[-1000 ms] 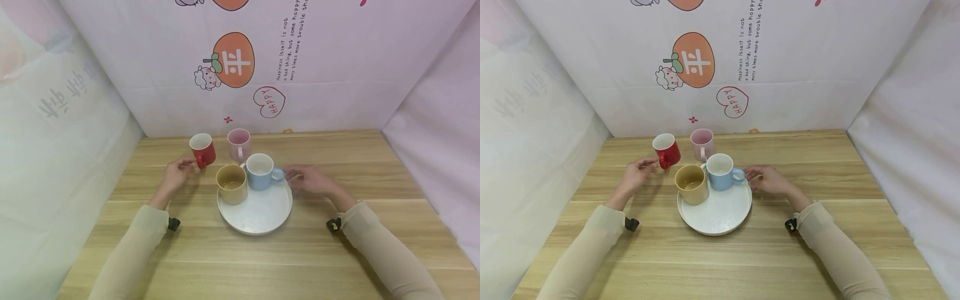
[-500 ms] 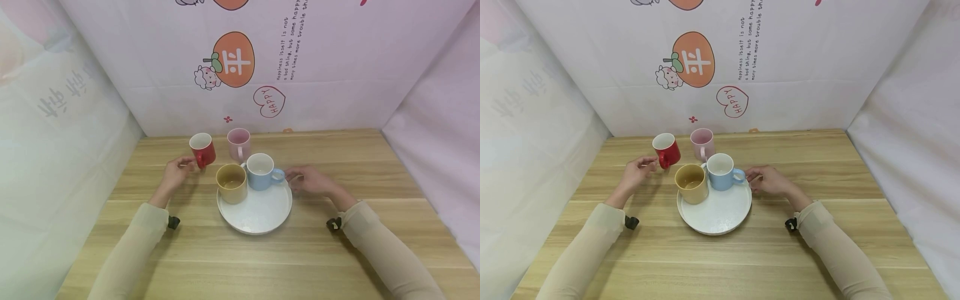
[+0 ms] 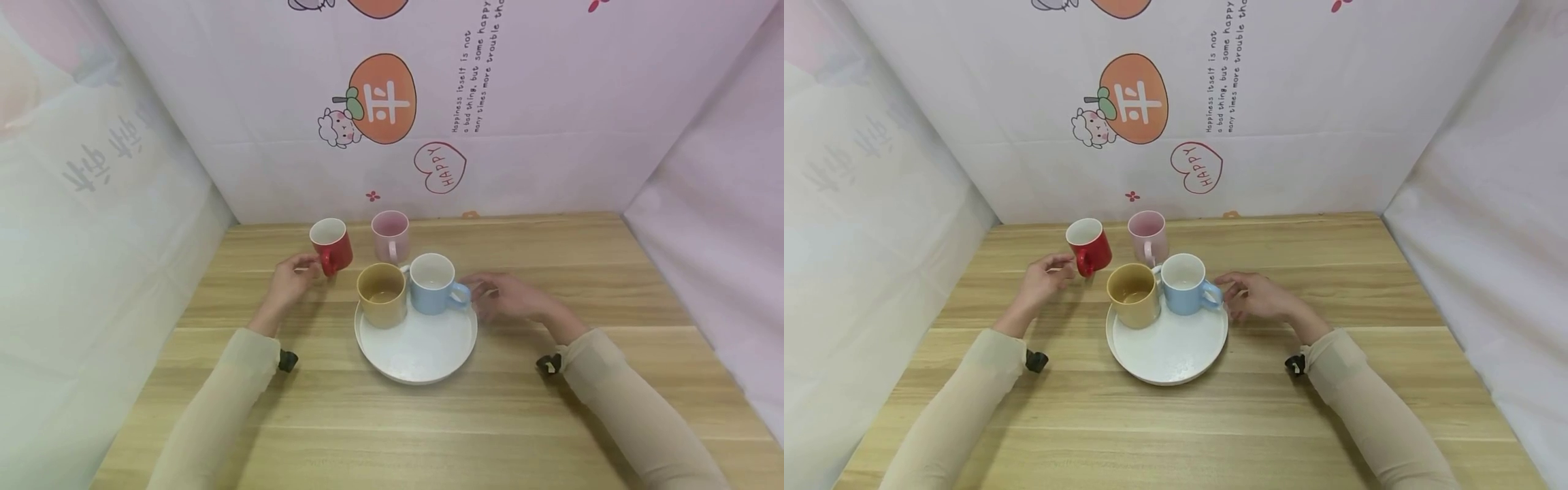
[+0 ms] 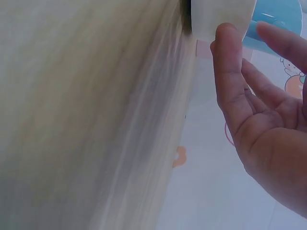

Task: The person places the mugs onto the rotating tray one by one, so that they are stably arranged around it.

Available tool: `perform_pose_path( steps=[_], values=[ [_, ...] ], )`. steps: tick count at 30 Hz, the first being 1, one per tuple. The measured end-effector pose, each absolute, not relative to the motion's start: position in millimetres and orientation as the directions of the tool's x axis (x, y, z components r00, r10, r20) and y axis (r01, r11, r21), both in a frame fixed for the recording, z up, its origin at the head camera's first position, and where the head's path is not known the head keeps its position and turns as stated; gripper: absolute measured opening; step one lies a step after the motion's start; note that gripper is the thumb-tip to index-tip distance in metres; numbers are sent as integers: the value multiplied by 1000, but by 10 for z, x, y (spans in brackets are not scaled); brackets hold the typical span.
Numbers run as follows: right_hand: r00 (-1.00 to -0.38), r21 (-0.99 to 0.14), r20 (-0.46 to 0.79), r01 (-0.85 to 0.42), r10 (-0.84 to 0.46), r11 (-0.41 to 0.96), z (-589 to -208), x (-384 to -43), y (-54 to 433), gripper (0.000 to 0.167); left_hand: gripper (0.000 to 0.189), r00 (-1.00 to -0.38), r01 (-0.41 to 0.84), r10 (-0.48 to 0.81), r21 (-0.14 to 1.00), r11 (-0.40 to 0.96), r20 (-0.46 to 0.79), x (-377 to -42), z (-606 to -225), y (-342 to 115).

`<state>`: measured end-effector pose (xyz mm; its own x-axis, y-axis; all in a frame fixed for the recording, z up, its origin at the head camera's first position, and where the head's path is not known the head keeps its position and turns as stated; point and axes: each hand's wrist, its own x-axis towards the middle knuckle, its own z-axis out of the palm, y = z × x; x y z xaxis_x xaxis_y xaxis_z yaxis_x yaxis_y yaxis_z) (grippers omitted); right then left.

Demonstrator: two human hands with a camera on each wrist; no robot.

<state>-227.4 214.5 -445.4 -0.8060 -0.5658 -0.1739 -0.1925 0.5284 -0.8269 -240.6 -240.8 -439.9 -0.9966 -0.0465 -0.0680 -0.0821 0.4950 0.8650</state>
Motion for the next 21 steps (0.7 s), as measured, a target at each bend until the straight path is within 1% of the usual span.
perform_pose_path(
  steps=[4,9,16,21],
  values=[
    [-796,-825,-189,-189,-575,533,-4438,-2274,2123,55,38,-996,-92,-53,869,485,-76,-2426,-4413,-2392],
    [-796,-808,-193,-203,-574,554,-4420,-2253,2124,58,38,-996,-85,-54,859,505,-67,-2437,-4417,-2391],
    [-786,-842,-194,-174,-587,510,-4429,-2216,2162,57,39,-996,-90,-49,870,484,-76,-2462,-4441,-2378],
    [-779,-840,-206,-169,-592,515,-4443,-2213,2170,63,41,-996,-88,-53,876,475,-71,-2501,-4477,-2357]
  ],
)
